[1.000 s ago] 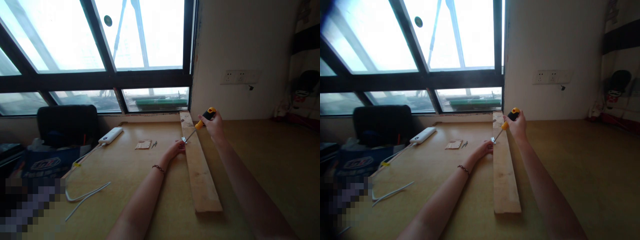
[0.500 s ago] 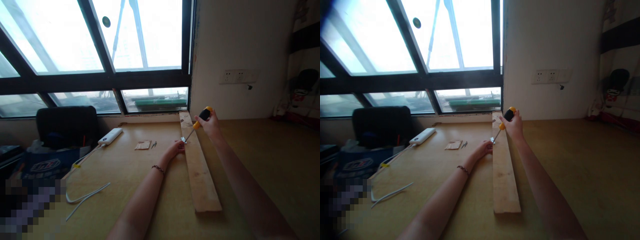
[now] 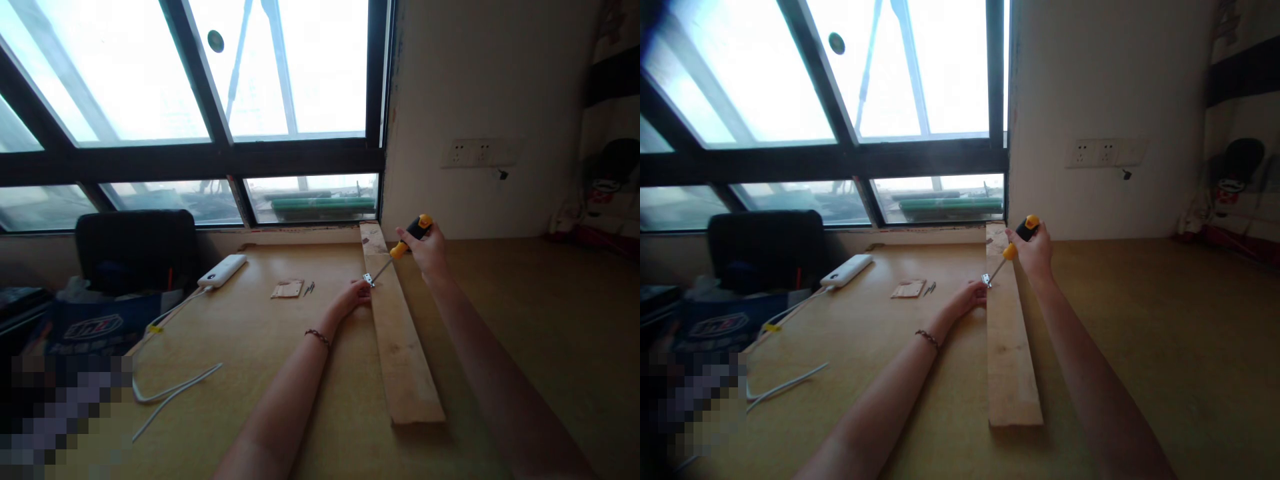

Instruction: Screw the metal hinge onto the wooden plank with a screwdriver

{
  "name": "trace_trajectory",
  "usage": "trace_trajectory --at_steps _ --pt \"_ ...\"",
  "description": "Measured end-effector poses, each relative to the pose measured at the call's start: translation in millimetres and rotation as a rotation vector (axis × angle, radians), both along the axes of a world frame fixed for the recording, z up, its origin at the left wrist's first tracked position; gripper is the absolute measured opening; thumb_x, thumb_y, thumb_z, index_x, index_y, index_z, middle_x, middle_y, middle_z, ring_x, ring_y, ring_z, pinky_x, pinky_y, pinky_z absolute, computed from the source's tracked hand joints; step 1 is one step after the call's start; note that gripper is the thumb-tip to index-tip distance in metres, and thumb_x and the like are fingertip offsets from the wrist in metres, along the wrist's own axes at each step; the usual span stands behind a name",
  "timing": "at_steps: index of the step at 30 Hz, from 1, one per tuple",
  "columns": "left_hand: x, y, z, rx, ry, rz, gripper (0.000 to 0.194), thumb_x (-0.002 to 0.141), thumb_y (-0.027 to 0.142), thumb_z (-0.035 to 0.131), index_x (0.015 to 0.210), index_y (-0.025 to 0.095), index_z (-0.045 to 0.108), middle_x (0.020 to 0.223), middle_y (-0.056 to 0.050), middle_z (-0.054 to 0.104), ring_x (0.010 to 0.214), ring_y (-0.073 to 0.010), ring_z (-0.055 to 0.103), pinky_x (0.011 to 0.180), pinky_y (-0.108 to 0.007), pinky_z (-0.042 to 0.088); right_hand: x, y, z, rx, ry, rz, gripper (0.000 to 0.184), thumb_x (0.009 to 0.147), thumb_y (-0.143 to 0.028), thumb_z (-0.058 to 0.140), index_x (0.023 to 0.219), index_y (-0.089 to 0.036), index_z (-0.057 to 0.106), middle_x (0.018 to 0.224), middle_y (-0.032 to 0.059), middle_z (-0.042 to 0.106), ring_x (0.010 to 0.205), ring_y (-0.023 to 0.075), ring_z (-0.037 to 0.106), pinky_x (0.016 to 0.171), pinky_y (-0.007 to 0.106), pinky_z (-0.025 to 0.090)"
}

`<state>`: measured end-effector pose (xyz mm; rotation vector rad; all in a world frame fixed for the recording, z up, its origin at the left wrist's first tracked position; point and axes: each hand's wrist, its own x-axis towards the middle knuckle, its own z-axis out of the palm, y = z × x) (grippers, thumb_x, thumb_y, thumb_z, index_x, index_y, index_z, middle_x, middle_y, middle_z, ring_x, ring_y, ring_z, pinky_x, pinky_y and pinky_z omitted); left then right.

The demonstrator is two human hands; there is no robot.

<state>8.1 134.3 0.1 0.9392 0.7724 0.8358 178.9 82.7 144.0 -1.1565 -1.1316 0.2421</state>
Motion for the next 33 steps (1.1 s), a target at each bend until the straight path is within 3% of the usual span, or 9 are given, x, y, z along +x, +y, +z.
trace_trajectory --at_steps 4,8,12,16,22,24,29,31,33 --pt "0 0 1.2 -0.006 0.005 0.001 0.011 0.07 0.018 0.063 0.075 0.01 0.057 0.067 -0.003 0.06 0.056 -0.0082 0.056 0.056 -0.02 0.049 -2 -7 9.3 -0.013 0.028 0.109 0.051 0.052 -0.038 0.073 0.093 -0.022 0.047 0.087 0.0026 0.059 0.073 0.0198 0.059 0.065 0.036 0.05" --pt "0 -2 2.3 -0.005 0.001 0.008 0.01 0.069 0.017 0.062 0.075 0.01 0.056 0.068 -0.004 0.061 0.056 -0.0089 0.057 0.055 -0.02 0.05 -14 -14 14.5 0.012 0.069 0.256 0.05 0.057 -0.031 0.068 0.099 -0.024 0.041 0.092 0.0027 0.059 0.077 0.0182 0.06 0.071 0.036 0.049" --pt "0 -2 2.4 0.005 0.0 0.005 0.011 0.069 0.017 0.062 0.075 0.01 0.056 0.069 -0.005 0.061 0.056 -0.0093 0.058 0.055 -0.021 0.05 -20 -16 12.3 -0.011 0.02 0.089 0.039 0.059 -0.034 0.067 0.088 -0.023 0.043 0.079 -0.0006 0.056 0.073 0.0174 0.057 0.076 0.037 0.047" --pt "0 -1 1.1 0.024 -0.01 0.001 0.012 0.069 0.018 0.063 0.077 0.011 0.057 0.067 -0.003 0.06 0.055 -0.0086 0.057 0.055 -0.02 0.05 -13 -12 9.5 -0.016 -0.052 -0.065 0.04 0.052 -0.037 0.073 0.079 -0.022 0.048 0.078 0.0002 0.054 0.077 0.0204 0.056 0.075 0.039 0.047" --pt "-1 1 -1.2 0.037 -0.019 -0.014 0.012 0.068 0.017 0.062 0.077 0.011 0.056 0.069 -0.004 0.06 0.056 -0.0086 0.056 0.054 -0.019 0.049 -9 -15 14.8 -0.021 0.14 0.334 0.046 0.055 -0.026 0.068 0.093 -0.023 0.043 0.091 0.0012 0.06 0.08 0.0194 0.061 0.072 0.037 0.05" --pt "-1 1 -1.7 0.038 -0.02 -0.012 0.012 0.068 0.017 0.062 0.077 0.011 0.056 0.069 -0.004 0.06 0.056 -0.0087 0.057 0.055 -0.02 0.05 -12 -16 14.6 -0.024 0.17 0.318 0.042 0.057 -0.024 0.064 0.092 -0.024 0.042 0.091 0.0005 0.059 0.08 0.0182 0.061 0.072 0.035 0.05" --pt "-1 1 -2.3 0.033 -0.022 -0.008 0.015 0.067 0.019 0.065 0.078 0.012 0.056 0.069 -0.003 0.06 0.057 -0.0086 0.057 0.057 -0.02 0.05 -11 -9 8.0 0.005 0.047 0.04 0.039 0.054 -0.032 0.07 0.081 -0.021 0.044 0.08 -0.0014 0.053 0.078 0.018 0.057 0.07 0.034 0.049" --pt "-1 0 -1.8 0.029 -0.018 -0.003 0.016 0.066 0.019 0.065 0.077 0.012 0.056 0.069 -0.003 0.06 0.057 -0.0086 0.057 0.057 -0.02 0.05 -8 -8 8.2 0.018 0.063 0.062 0.045 0.051 -0.032 0.073 0.084 -0.021 0.045 0.082 -0.0007 0.055 0.077 0.0182 0.058 0.069 0.035 0.049" --pt "-1 0 -1.0 0.027 -0.019 -0.003 0.015 0.066 0.019 0.065 0.077 0.012 0.057 0.069 -0.003 0.06 0.057 -0.0086 0.057 0.056 -0.02 0.05 -8 -10 11.0 0.02 0.137 0.197 0.053 0.05 -0.029 0.073 0.094 -0.022 0.043 0.088 0.0007 0.058 0.077 0.0185 0.06 0.069 0.035 0.05"
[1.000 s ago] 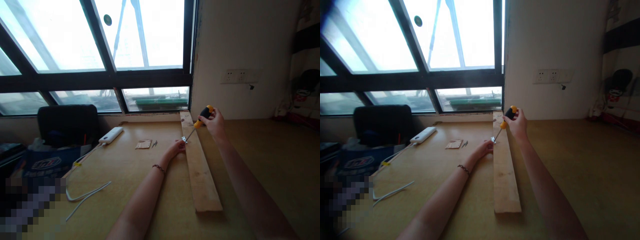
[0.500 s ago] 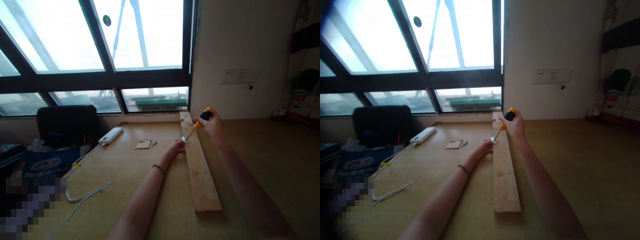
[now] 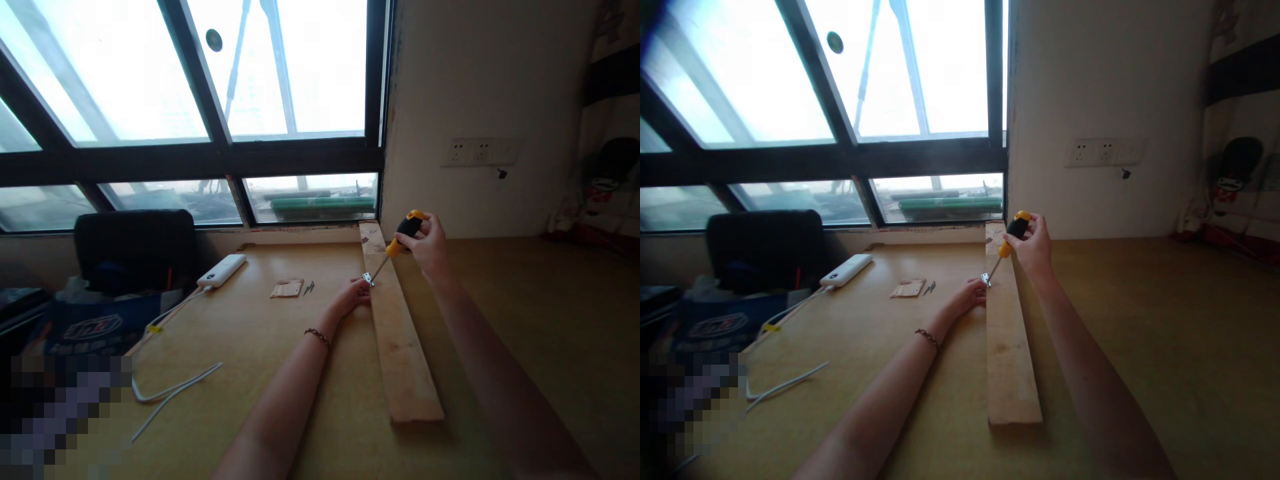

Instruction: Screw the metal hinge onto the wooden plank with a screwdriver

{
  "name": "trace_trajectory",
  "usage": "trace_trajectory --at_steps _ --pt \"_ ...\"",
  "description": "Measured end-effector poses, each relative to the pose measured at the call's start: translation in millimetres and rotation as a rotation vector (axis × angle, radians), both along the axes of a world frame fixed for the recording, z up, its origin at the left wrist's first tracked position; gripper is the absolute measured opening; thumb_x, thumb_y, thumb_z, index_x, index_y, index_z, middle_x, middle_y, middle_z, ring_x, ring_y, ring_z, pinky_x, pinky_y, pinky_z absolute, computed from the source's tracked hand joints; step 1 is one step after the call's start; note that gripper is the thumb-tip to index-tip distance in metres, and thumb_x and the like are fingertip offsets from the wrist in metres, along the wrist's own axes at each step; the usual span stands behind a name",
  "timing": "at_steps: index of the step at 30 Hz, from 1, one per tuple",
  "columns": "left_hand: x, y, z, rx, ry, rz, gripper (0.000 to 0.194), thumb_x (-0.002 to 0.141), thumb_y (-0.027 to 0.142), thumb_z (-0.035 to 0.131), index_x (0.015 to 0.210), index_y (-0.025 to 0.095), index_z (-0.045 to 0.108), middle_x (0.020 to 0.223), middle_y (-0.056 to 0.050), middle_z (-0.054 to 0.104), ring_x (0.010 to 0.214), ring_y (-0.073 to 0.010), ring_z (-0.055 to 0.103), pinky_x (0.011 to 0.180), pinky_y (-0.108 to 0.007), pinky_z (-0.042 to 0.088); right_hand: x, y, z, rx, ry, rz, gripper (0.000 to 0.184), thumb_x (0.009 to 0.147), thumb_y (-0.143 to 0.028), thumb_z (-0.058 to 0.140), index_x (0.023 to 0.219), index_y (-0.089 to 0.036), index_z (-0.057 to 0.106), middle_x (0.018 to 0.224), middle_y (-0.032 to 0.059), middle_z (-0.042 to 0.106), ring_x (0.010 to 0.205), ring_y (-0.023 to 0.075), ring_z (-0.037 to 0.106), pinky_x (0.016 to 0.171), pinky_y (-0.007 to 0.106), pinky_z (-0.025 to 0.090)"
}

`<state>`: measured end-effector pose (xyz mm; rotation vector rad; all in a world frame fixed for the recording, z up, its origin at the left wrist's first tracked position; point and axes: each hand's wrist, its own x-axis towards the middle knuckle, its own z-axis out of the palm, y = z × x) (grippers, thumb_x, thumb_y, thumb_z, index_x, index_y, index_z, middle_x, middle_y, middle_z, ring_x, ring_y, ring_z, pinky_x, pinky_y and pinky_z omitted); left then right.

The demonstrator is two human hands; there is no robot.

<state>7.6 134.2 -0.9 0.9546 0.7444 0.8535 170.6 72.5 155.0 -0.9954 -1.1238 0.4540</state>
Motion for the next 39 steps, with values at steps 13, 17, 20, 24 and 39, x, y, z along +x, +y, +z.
trace_trajectory --at_steps 13,17,20,24,39 --pt "0 -2 3.2 -0.002 -0.001 0.001 0.015 0.065 0.019 0.065 0.076 0.012 0.056 0.067 -0.002 0.059 0.056 -0.0081 0.055 0.056 -0.02 0.049 -7 1 -4.7 -0.041 -0.098 -0.119 0.039 0.058 -0.041 0.069 0.084 -0.02 0.049 0.081 0.0007 0.058 0.075 0.0176 0.059 0.065 0.032 0.05" --pt "0 -1 2.7 0.006 0.01 -0.004 0.018 0.065 0.02 0.066 0.078 0.012 0.057 0.07 -0.003 0.06 0.058 -0.0089 0.056 0.058 -0.022 0.05 -1 0 1.2 -0.033 -0.12 0.073 0.049 0.057 -0.039 0.072 0.096 -0.021 0.049 0.09 0.0039 0.062 0.08 0.0197 0.061 0.072 0.037 0.051" --pt "0 -1 2.0 0.018 0.014 -0.01 0.018 0.065 0.021 0.066 0.078 0.013 0.057 0.07 -0.004 0.06 0.059 -0.0094 0.056 0.06 -0.023 0.051 -3 -5 6.1 -0.007 -0.148 0.409 0.052 0.063 -0.035 0.069 0.106 -0.023 0.044 0.099 0.0052 0.062 0.088 0.0195 0.061 0.082 0.041 0.048" --pt "-1 -1 1.1 0.034 0.001 -0.019 0.018 0.065 0.022 0.066 0.078 0.012 0.057 0.071 -0.004 0.06 0.058 -0.0092 0.056 0.058 -0.022 0.05 -13 -9 4.2 0.058 -0.182 0.571 0.041 0.069 -0.034 0.062 0.104 -0.025 0.042 0.102 0.0032 0.058 0.087 0.0176 0.06 0.084 0.04 0.047" --pt "6 -14 0.7 0.289 0.063 0.341 0.06 0.06 0.018 0.068 0.113 0.028 0.041 0.111 -0.005 0.044 0.079 -0.0122 0.058 0.067 -0.027 0.05 18 -44 -58.5 -0.07 -1.115 0.088 0.026 0.066 -0.018 0.051 0.091 -0.021 0.057 0.087 0.0025 0.065 0.078 0.0178 0.06 0.069 0.026 0.042"
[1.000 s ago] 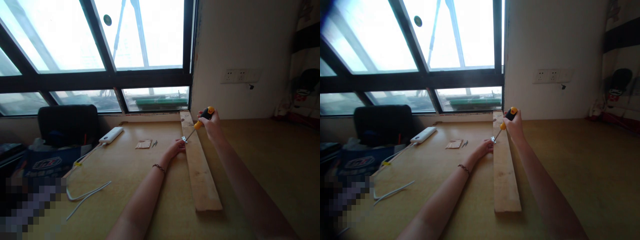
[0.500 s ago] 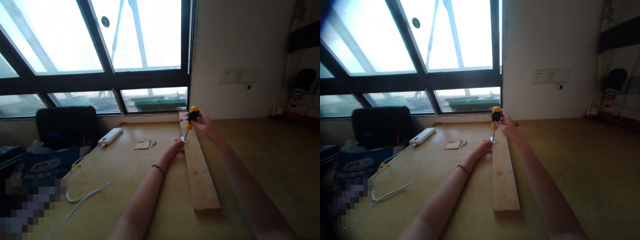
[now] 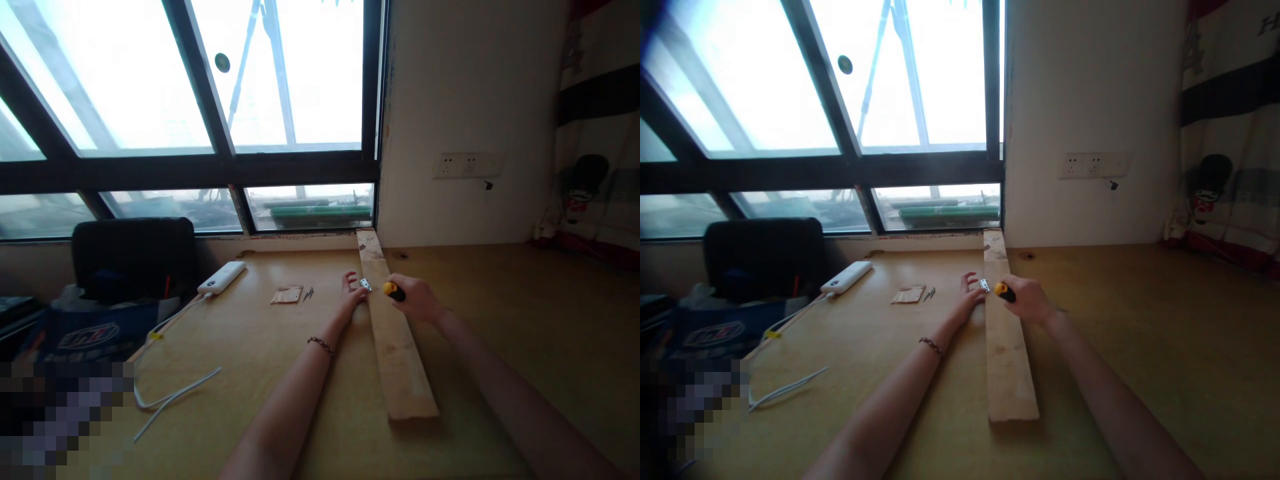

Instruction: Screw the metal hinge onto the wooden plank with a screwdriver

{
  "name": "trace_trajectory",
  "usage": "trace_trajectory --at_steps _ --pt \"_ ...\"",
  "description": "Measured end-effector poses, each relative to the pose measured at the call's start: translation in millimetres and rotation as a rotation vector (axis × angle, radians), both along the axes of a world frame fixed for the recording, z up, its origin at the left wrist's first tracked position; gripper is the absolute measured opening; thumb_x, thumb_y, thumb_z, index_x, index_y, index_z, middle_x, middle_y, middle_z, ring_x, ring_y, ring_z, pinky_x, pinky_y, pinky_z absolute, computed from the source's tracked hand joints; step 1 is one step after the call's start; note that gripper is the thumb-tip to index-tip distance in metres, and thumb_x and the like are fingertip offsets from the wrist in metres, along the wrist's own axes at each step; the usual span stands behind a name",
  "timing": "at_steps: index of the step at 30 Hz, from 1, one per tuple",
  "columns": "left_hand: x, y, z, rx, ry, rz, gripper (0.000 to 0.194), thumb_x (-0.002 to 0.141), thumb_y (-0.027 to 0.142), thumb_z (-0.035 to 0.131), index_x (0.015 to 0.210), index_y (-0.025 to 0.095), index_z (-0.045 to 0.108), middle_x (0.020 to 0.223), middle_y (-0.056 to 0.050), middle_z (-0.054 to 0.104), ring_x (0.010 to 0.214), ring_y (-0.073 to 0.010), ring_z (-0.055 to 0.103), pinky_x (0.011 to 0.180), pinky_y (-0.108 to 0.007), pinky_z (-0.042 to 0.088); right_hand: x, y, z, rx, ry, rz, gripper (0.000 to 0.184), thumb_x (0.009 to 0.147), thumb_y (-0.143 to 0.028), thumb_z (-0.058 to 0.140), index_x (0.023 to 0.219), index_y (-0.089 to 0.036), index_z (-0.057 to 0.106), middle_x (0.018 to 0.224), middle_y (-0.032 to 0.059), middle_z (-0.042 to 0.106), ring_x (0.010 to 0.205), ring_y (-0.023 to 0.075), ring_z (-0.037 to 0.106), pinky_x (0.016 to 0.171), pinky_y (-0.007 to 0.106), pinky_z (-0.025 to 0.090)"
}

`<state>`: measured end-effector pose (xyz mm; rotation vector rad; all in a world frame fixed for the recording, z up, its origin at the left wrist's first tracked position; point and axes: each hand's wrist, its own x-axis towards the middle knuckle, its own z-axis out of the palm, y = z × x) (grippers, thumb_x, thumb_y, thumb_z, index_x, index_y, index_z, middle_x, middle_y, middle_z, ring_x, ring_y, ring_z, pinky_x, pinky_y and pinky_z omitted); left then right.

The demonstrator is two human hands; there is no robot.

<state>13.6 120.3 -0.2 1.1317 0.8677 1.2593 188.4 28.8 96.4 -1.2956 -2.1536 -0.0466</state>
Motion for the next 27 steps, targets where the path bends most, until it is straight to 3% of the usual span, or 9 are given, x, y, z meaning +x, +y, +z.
trace_trajectory --at_steps 4,9,20,27 --pt "-3 -8 8.4 0.121 0.09 -0.002 0.029 0.063 0.017 0.065 0.091 0.02 0.058 0.112 -0.005 0.04 0.092 -0.0142 0.055 0.078 -0.026 0.047 0 -9 -20.2 -0.139 -0.174 0.082 0.051 0.067 -0.016 0.05 0.116 -0.026 0.053 0.11 0.002 0.064 0.096 0.0194 0.061 0.079 0.027 0.044" --pt "-5 -14 16.8 0.172 0.153 0.027 0.015 0.064 0.018 0.065 0.078 0.018 0.063 0.1 -0.005 0.045 0.096 -0.0157 0.051 0.083 -0.025 0.044 -5 -8 -15.0 -0.234 -0.243 0.083 0.069 0.067 -0.015 0.051 0.133 -0.028 0.038 0.122 0.0027 0.058 0.103 0.0208 0.059 0.083 0.028 0.044" --pt "-6 -13 18.7 0.139 0.185 -0.013 0.008 0.062 0.019 0.066 0.069 0.018 0.063 0.083 -0.001 0.055 0.09 -0.016 0.053 0.084 -0.026 0.041 -17 -9 -1.7 -0.353 -0.297 -0.004 0.065 0.065 -0.013 0.055 0.129 -0.027 0.045 0.114 0.0044 0.063 0.101 0.0225 0.059 0.079 0.027 0.042" --pt "-4 -10 16.7 0.262 0.211 0.014 0.009 0.058 0.018 0.069 0.066 0.017 0.064 0.084 -0.002 0.055 0.096 -0.0168 0.049 0.091 -0.027 0.036 -20 -11 -1.2 -0.354 -0.293 -0.008 0.061 0.066 -0.015 0.055 0.126 -0.025 0.047 0.112 0.0058 0.063 0.099 0.0239 0.059 0.078 0.028 0.042"
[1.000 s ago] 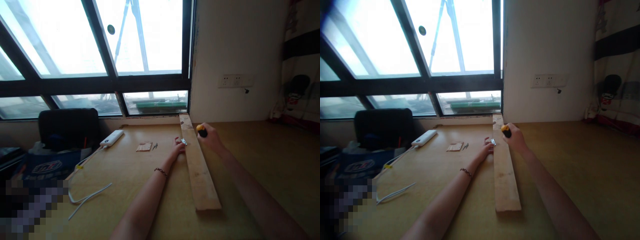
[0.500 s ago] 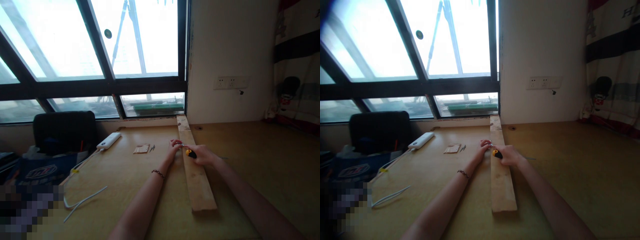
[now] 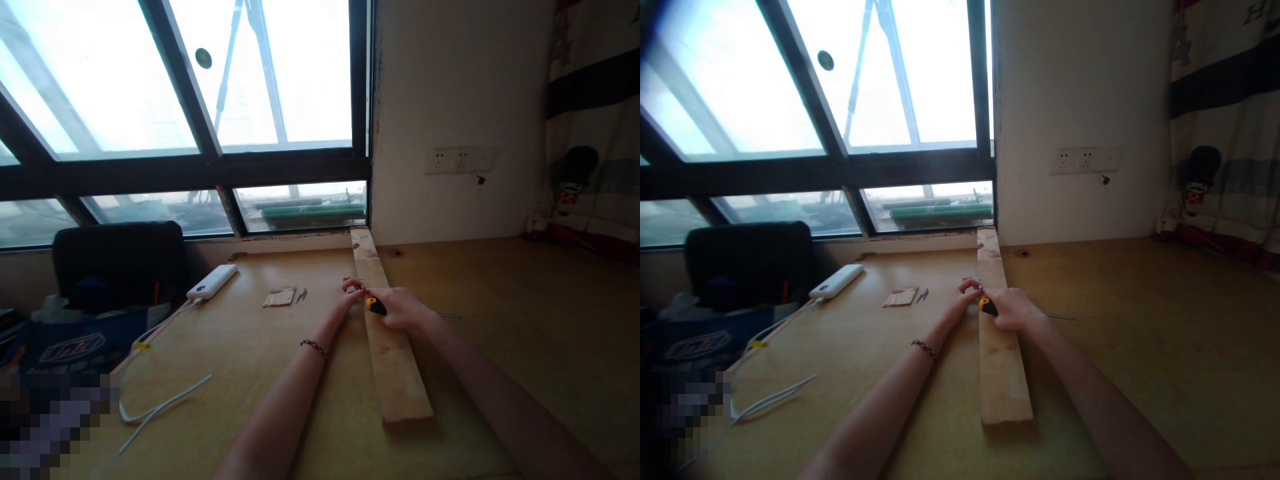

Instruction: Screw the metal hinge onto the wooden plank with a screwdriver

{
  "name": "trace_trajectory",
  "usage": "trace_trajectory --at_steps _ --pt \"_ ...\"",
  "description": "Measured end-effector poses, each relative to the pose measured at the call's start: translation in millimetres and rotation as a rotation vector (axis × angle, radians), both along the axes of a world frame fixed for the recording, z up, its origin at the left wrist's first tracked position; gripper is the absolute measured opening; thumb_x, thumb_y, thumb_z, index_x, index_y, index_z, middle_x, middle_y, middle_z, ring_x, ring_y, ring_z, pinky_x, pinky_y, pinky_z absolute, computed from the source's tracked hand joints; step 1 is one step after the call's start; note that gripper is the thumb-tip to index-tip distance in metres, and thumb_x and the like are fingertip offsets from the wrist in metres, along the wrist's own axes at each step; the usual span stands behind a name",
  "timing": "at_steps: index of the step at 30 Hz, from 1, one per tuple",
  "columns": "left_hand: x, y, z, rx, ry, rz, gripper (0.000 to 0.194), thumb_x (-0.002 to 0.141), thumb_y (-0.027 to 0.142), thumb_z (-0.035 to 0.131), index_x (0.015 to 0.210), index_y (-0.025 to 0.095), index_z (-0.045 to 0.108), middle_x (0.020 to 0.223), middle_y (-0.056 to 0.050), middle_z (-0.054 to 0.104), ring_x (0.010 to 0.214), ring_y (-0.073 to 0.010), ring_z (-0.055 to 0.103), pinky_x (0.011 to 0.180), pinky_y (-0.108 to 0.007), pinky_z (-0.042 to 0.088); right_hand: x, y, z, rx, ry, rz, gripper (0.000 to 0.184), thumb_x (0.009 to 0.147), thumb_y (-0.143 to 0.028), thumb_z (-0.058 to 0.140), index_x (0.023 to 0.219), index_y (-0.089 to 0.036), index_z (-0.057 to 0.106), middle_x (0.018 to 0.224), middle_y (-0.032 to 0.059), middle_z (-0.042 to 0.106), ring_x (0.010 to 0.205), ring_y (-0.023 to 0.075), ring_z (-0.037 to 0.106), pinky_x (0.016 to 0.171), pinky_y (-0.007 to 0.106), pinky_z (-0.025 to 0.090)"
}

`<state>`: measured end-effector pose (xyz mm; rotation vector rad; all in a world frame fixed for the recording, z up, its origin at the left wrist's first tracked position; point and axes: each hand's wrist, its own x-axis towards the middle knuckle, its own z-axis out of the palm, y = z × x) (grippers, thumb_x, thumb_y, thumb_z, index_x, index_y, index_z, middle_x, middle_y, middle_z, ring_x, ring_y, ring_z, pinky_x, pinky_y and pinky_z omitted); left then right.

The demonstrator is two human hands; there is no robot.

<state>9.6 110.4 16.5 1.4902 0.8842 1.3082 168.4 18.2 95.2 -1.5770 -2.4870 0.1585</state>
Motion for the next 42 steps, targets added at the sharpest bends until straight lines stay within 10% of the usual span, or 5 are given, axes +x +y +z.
trace_trajectory --at_steps 24,42 --pt "1 -7 4.8 -0.127 -0.145 -0.038 0.011 0.055 0.023 0.073 0.064 0.019 0.067 0.098 -0.002 0.055 0.103 -0.0173 0.049 0.089 -0.026 0.038 -1 -1 -2.5 0.007 -0.027 -0.04 0.061 0.068 -0.018 0.055 0.127 -0.027 0.045 0.112 0.005 0.063 0.099 0.0234 0.06 0.077 0.028 0.042" --pt "-3 6 -7.1 0.057 0.008 0.044 0.013 0.059 0.028 0.074 0.068 0.02 0.071 0.11 -0.005 0.055 0.108 -0.0214 0.05 0.098 -0.034 0.033 1 3 -6.2 0.036 -0.035 -0.016 0.06 0.068 -0.018 0.054 0.126 -0.028 0.045 0.111 0.0045 0.063 0.097 0.0235 0.061 0.075 0.028 0.042"
